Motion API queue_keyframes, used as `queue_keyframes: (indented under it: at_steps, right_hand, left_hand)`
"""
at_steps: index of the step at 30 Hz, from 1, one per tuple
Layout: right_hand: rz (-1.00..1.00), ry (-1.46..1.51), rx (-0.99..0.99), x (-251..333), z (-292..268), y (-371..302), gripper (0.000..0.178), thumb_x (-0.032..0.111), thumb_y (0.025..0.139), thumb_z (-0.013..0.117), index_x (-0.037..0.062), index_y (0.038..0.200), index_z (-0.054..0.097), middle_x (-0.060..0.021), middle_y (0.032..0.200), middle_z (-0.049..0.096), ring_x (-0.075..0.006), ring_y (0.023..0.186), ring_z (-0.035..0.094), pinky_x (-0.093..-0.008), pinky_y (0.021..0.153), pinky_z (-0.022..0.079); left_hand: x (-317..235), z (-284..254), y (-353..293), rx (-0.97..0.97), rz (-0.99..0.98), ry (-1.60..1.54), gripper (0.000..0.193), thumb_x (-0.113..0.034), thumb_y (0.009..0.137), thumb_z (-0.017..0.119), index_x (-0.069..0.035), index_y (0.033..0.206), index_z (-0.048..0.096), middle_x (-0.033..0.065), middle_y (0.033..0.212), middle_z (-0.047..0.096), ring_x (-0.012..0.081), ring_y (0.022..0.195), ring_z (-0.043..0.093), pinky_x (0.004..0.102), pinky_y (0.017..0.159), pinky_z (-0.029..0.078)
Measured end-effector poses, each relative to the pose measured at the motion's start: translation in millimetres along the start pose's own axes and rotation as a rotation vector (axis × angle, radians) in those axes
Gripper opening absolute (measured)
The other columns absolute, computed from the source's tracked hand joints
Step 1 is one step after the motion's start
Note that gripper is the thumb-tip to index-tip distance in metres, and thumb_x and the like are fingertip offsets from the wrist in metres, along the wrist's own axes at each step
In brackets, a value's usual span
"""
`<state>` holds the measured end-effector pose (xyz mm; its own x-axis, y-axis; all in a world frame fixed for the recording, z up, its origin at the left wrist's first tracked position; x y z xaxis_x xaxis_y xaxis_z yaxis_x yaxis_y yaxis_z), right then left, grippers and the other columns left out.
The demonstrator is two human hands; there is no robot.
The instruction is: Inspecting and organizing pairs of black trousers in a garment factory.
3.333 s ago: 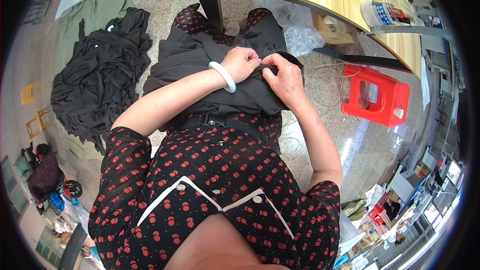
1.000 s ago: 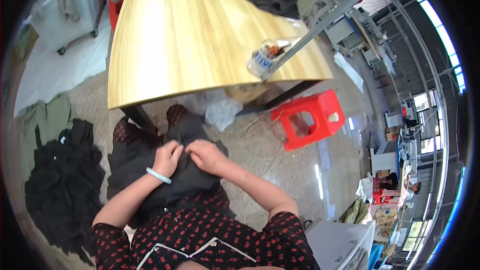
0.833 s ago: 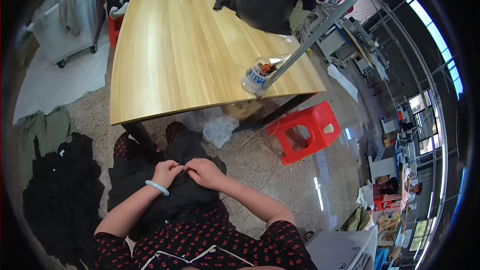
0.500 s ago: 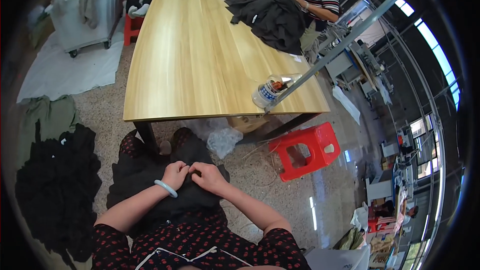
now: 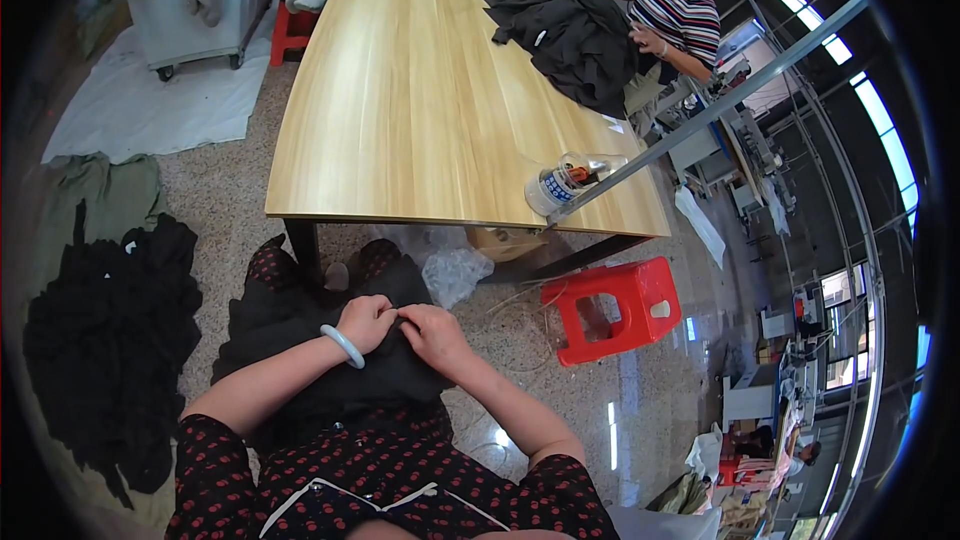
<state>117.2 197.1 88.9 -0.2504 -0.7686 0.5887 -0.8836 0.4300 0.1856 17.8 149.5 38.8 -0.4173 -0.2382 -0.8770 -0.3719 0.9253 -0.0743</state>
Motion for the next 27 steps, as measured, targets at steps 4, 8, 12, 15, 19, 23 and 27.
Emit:
queue_keyframes:
  at_steps: [4, 8, 12, 15, 19, 23, 27]
  right_hand:
    - [-0.02, 0.074, -0.035, -2, 3, 5, 0.018, 0.003, 0.071, 0.057, 0.0027, 0.089, 0.06, -0.0142, 0.083, 0.06, -0.0309, 0.079, 0.058, -0.036, 0.07, 0.047]
    - [0.035, 0.127, -0.188, -6, -28, 15, 0.013, 0.002, 0.073, 0.055, 0.0025, 0.084, 0.059, -0.0139, 0.078, 0.058, -0.0298, 0.074, 0.057, -0.0343, 0.065, 0.046]
    - [0.084, 0.166, -0.186, -9, -35, 15, 0.012, 0.001, 0.072, 0.052, 0.0014, 0.082, 0.058, -0.014, 0.079, 0.058, -0.0301, 0.075, 0.057, -0.0349, 0.067, 0.046]
    - [0.124, 0.18, -0.129, -20, -9, 14, 0.012, 0.002, 0.069, 0.052, 0.0013, 0.08, 0.056, -0.0148, 0.076, 0.057, -0.0302, 0.073, 0.057, -0.0351, 0.066, 0.046]
    - [0.1, 0.191, -0.087, -17, 4, 5, 0.012, 0.005, 0.069, 0.053, 0.0016, 0.081, 0.054, -0.0147, 0.077, 0.057, -0.0311, 0.072, 0.057, -0.0353, 0.066, 0.046]
    - [0.196, 0.198, -0.028, -17, -1, -5, 0.014, 0.006, 0.071, 0.054, 0.0014, 0.084, 0.054, -0.0151, 0.078, 0.058, -0.0312, 0.075, 0.058, -0.0359, 0.067, 0.047]
    - [0.094, 0.12, -0.038, -13, -2, -4, 0.015, 0.006, 0.073, 0.054, 0.0008, 0.086, 0.055, -0.0149, 0.08, 0.058, -0.0309, 0.078, 0.057, -0.0365, 0.069, 0.046]
  left_hand:
    - [31, 10, 7, -0.035, -0.017, -0.15, 0.017, -0.017, 0.075, 0.057, -0.001, 0.073, 0.061, 0.018, 0.066, 0.058, 0.029, 0.061, 0.058, 0.035, 0.058, 0.045]
    - [5, -15, 33, -0.125, 0.061, -0.176, 0.019, -0.016, 0.08, 0.055, 0.001, 0.071, 0.055, 0.0112, 0.061, 0.054, 0.0156, 0.057, 0.05, 0.0294, 0.055, 0.041]
    - [-8, -2, 35, -0.107, 0.053, -0.299, 0.021, -0.017, 0.079, 0.056, 0.002, 0.072, 0.054, 0.0134, 0.061, 0.053, 0.0186, 0.056, 0.05, 0.0302, 0.055, 0.041]
    - [1, 2, 23, -0.066, 0.069, -0.143, 0.018, -0.016, 0.079, 0.055, 0.001, 0.074, 0.055, 0.0157, 0.064, 0.054, 0.0218, 0.058, 0.053, 0.0317, 0.055, 0.042]
    - [21, 9, 10, -0.028, -0.033, -0.157, 0.015, -0.015, 0.076, 0.056, 0.0, 0.073, 0.057, 0.0161, 0.064, 0.056, 0.0265, 0.06, 0.057, 0.0346, 0.055, 0.043]
    - [13, 14, 7, 0.05, -0.008, -0.162, 0.016, -0.015, 0.075, 0.056, 0.0, 0.072, 0.057, 0.0154, 0.062, 0.055, 0.0236, 0.057, 0.055, 0.0321, 0.054, 0.042]
    - [6, 10, 9, 0.093, -0.058, -0.084, 0.016, -0.016, 0.073, 0.057, 0.0, 0.071, 0.057, 0.016, 0.064, 0.057, 0.0271, 0.061, 0.057, 0.0349, 0.056, 0.043]
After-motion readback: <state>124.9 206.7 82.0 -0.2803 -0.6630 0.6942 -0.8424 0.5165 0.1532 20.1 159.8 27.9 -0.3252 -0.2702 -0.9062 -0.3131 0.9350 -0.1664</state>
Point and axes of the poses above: each hand's wrist, its own y-axis towards the middle knuckle, its own z-axis out of the palm, x = y × z, the point moved 7 cm from there along y, towards the middle knuckle
